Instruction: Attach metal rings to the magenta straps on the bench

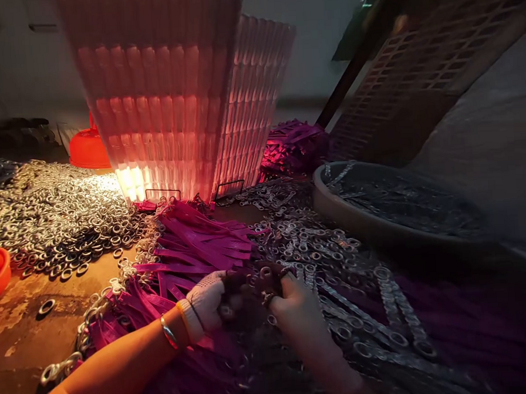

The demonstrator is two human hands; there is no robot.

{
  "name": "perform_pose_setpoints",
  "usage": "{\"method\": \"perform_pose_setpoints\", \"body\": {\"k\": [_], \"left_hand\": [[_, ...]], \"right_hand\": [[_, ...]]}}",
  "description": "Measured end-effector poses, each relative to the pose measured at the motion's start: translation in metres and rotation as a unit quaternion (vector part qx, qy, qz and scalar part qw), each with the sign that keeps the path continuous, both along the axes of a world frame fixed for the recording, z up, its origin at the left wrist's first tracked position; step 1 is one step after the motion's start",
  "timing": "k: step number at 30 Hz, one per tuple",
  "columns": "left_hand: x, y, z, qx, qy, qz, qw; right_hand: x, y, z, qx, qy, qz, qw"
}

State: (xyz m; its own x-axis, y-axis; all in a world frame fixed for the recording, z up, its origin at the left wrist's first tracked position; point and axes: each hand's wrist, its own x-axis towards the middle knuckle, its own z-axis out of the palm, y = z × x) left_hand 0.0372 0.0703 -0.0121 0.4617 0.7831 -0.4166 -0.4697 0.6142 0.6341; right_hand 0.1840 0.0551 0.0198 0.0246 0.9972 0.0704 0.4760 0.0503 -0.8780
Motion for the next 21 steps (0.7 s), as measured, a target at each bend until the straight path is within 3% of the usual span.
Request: {"method": "perform_pose_setpoints", "body": {"k": [4,9,13,17,21], "left_hand": [[0.004,-0.009,0.006,0.097,0.078,-0.027,0.992],[0.0,-0.007,0.001,0.094,0.049,-0.079,0.991],[-0.005,-0.006,0.003,0.073,0.023,-0.138,0.987],[-0.006,-0.006,0.006,0.049,-0.001,-0.153,0.987],[-0.003,-0.004,-0.002,0.027,0.029,-0.14,0.989]], "right_hand": [[0.005,-0.001,-0.001,0.007,-0.007,0.022,1.0],[0.019,0.004,-0.003,-0.001,0.031,0.112,0.993],[0.03,0.007,-0.001,0.044,-0.066,0.17,0.982],[0.023,0.002,-0.001,0.078,-0.126,0.258,0.955],[0.018,-0.003,-0.002,0.081,-0.235,0.234,0.94]]}}
